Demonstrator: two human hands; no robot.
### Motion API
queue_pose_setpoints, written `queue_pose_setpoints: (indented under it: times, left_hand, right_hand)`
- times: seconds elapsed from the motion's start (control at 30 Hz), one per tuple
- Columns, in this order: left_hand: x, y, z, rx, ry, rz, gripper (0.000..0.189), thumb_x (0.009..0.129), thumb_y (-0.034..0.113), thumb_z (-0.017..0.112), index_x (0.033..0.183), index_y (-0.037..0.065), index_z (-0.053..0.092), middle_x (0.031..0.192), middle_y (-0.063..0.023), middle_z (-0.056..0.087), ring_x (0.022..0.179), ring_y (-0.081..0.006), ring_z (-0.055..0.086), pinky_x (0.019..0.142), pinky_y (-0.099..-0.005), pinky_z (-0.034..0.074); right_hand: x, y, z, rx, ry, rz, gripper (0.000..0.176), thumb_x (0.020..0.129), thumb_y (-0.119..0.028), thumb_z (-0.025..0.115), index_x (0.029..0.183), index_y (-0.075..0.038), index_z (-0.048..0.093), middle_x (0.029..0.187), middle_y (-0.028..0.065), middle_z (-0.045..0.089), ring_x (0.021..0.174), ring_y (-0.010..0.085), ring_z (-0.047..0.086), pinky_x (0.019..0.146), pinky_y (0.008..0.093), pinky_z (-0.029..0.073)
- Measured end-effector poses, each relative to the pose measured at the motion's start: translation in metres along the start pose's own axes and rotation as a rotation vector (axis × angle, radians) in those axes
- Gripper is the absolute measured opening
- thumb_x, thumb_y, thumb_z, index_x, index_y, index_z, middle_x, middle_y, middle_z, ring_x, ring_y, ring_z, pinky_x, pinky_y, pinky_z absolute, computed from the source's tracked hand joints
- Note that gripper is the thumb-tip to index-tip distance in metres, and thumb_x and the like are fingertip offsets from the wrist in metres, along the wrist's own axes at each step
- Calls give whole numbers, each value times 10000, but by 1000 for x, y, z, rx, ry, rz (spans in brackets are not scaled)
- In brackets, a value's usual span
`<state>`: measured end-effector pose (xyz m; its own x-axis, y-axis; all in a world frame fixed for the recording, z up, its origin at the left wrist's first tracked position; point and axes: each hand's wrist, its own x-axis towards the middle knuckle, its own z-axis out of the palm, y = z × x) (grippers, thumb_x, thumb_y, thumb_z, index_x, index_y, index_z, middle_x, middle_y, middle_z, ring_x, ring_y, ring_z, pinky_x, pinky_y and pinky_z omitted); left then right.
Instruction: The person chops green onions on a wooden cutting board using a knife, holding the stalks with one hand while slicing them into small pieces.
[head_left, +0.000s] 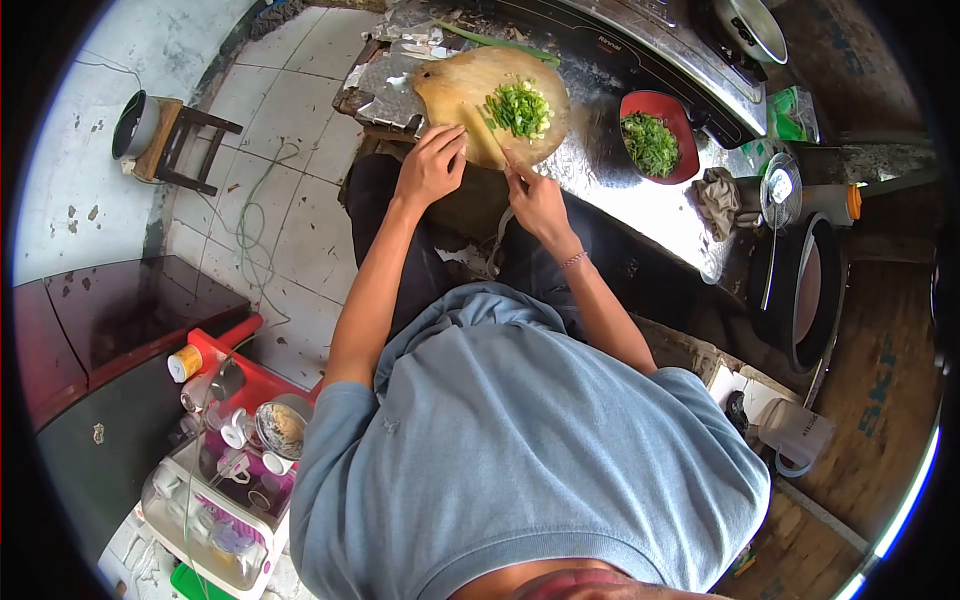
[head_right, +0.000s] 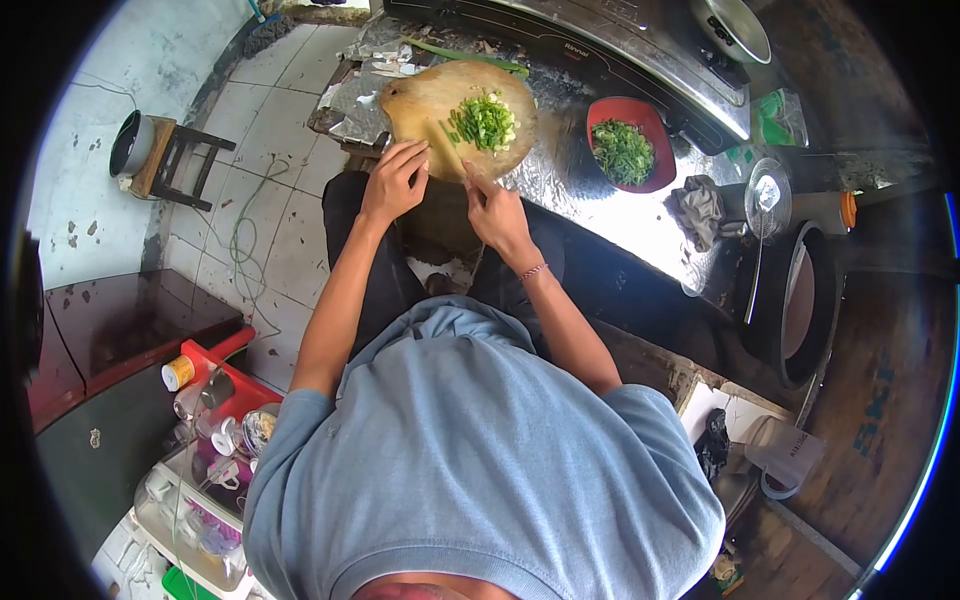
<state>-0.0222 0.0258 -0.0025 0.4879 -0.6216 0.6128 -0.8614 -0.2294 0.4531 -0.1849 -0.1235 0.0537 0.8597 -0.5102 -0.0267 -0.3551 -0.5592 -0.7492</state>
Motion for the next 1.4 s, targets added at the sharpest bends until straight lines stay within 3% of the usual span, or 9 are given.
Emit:
queue_pose_setpoints:
  times: [0.2,0.5,0.57,0.7,0.77,1.0,1.13,1.2,1.4]
  left_hand:
    - [-1,3,0,-10,0,-46,200,925,58,700,1091,-25,773,1173,-148,748,1153,-331,694,1002,-431,568]
    - [1,3,0,-47,21,-62,169,922,53,694,1053,-18,774,1134,-146,747,1125,-334,699,976,-437,573]
    - [2,2,1,-50,35,-56,150,914,43,699,1032,-16,771,1116,-143,752,1113,-332,706,968,-434,578]
    - [2,0,0,-54,25,-52,144,900,25,711,1024,-20,770,1115,-147,755,1104,-334,713,958,-432,583]
    - [2,0,1,-48,41,-40,143,898,24,713,1021,-23,769,1111,-148,755,1104,-336,714,957,-432,583]
    - [1,-1,3,-44,54,-42,146,892,12,715,1023,-23,770,1108,-154,758,1106,-336,718,957,-434,585]
    - [0,0,2,-45,65,-49,161,899,39,708,1038,-5,777,1134,-123,765,1129,-303,714,979,-409,586]
    - [-1,0,1,-53,50,-58,188,897,16,710,1074,16,774,1153,-127,765,1145,-315,714,992,-419,582]
    - [-1,3,-2,-31,33,-92,182,908,43,711,1076,20,776,1166,-129,764,1147,-320,714,1001,-428,579]
  right_hand:
    - [-9,-7,9,77,-134,66,398,1038,-201,599,1431,-189,663,891,296,685,858,473,698,743,500,554]
    - [-6,-11,11,-16,-135,29,404,1031,-192,599,1431,-188,661,900,280,699,838,475,697,740,552,547]
    - [3,-3,24,-29,-41,-127,397,1024,-184,607,1416,-172,669,880,268,708,811,467,702,726,548,556]
    - [4,3,32,36,48,-246,384,1015,-175,616,1392,-155,682,834,268,706,772,459,705,703,545,566]
    - [-7,1,26,-70,-23,-129,386,1004,-167,620,1385,-161,687,803,264,701,737,458,703,684,555,566]
    - [10,7,41,-15,81,-235,390,1003,-182,621,1387,-194,687,779,249,706,719,459,702,677,564,564]
    - [-3,9,24,-91,44,-140,378,1017,-206,619,1387,-201,696,787,246,708,740,460,704,684,547,563]
    - [-4,10,15,16,80,-44,382,1031,-210,607,1405,-197,685,813,264,702,771,470,702,700,532,557]
    - [-2,1,6,47,-66,7,397,1051,-234,594,1440,-187,655,844,308,672,816,479,695,736,516,542]
